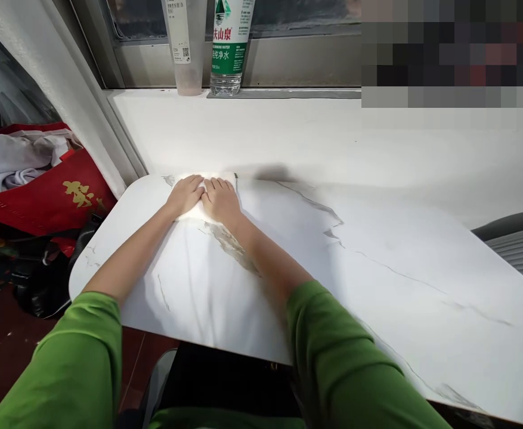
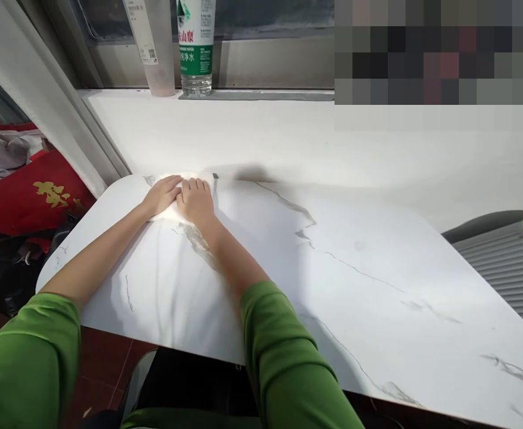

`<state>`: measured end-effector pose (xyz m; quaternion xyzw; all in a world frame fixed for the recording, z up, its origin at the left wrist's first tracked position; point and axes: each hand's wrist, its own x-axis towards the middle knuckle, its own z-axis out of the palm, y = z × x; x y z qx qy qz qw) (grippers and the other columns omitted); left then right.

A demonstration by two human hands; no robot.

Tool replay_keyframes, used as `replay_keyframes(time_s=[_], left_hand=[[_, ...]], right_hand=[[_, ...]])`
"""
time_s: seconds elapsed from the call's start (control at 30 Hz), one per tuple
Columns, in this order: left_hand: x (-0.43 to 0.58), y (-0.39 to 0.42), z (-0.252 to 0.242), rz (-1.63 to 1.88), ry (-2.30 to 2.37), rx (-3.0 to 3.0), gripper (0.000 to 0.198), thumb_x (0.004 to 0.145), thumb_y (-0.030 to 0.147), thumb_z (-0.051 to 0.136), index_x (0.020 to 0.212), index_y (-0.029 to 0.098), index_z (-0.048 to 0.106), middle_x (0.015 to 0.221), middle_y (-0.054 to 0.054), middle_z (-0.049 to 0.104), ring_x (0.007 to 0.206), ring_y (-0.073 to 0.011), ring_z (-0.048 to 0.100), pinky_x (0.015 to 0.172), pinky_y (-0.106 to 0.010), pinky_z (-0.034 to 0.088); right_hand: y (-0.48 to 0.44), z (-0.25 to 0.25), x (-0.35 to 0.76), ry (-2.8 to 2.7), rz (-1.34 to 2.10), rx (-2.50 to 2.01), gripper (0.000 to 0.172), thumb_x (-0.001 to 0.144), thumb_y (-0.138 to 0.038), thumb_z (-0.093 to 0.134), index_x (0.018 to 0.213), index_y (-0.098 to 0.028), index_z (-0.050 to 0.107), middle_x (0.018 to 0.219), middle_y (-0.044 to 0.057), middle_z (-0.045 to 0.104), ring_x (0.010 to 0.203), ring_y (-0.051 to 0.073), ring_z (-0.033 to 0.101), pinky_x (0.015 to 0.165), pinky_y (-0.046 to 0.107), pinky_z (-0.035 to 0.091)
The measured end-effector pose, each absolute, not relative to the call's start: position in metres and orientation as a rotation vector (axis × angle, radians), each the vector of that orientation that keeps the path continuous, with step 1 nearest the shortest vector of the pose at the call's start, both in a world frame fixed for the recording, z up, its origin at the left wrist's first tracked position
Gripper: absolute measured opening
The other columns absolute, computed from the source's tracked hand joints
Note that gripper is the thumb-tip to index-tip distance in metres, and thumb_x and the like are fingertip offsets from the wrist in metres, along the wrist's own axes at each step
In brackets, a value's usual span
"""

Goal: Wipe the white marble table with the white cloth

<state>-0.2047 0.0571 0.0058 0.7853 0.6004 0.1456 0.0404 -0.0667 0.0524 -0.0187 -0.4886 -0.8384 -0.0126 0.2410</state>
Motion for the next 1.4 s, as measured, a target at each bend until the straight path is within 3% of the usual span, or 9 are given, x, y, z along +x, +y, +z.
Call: replay_keyframes(time_s=[0.17, 0.4, 0.7, 1.03, 1.4], left_hand=[[-0.207, 0.088, 0.0, 0.5, 1.799, 2.416, 0.049, 0.095, 0.024, 0.032, 0.138, 0.013, 0.053, 0.148, -0.01, 0.052, 0.141, -0.0203, 0.043, 0.12, -0.036, 0.028], [-0.206, 0.064, 0.004, 0.388, 1.829, 2.425, 0.053, 0.097, 0.024, 0.028, 0.145, 0.009, 0.046, 0.156, -0.011, 0.043, 0.146, -0.0212, 0.035, 0.121, -0.038, 0.024], [-0.245, -0.049, 0.011, 0.373, 1.84, 2.35, 0.053, 0.099, 0.033, 0.027, 0.148, 0.02, 0.043, 0.159, -0.005, 0.039, 0.149, -0.021, 0.03, 0.124, -0.043, 0.019], [-0.321, -0.17, 0.016, 0.397, 1.942, 2.307, 0.055, 0.099, 0.041, 0.025, 0.147, 0.023, 0.042, 0.158, -0.004, 0.04, 0.148, -0.0209, 0.032, 0.123, -0.046, 0.021], [-0.328, -0.151, 0.018, 0.412, 1.971, 2.294, 0.054, 0.098, 0.036, 0.024, 0.142, 0.019, 0.048, 0.154, -0.006, 0.045, 0.145, -0.0189, 0.036, 0.123, -0.039, 0.024]], right_hand=[[0.075, -0.019, -0.068, -2.266, -0.041, -1.4, 0.045, 0.097, -0.02, 0.034, 0.133, -0.005, 0.056, 0.135, 0.02, 0.059, 0.128, 0.031, 0.047, 0.111, 0.042, 0.027], [0.052, -0.017, -0.068, -2.234, -0.026, -1.41, 0.047, 0.097, -0.021, 0.037, 0.137, -0.003, 0.053, 0.142, 0.021, 0.055, 0.132, 0.032, 0.045, 0.113, 0.044, 0.026], [-0.054, -0.006, -0.099, -2.29, 0.055, -1.376, 0.054, 0.097, -0.025, 0.038, 0.142, 0.002, 0.047, 0.148, 0.025, 0.048, 0.138, 0.036, 0.041, 0.115, 0.052, 0.024], [-0.161, 0.02, -0.159, -2.473, 0.306, -1.235, 0.06, 0.099, -0.028, 0.038, 0.148, 0.006, 0.037, 0.155, 0.029, 0.036, 0.145, 0.037, 0.032, 0.12, 0.054, 0.017], [-0.132, 0.019, -0.173, -2.484, 0.222, -1.209, 0.053, 0.096, -0.03, 0.042, 0.138, 0.001, 0.049, 0.145, 0.029, 0.049, 0.133, 0.04, 0.044, 0.111, 0.056, 0.027]])
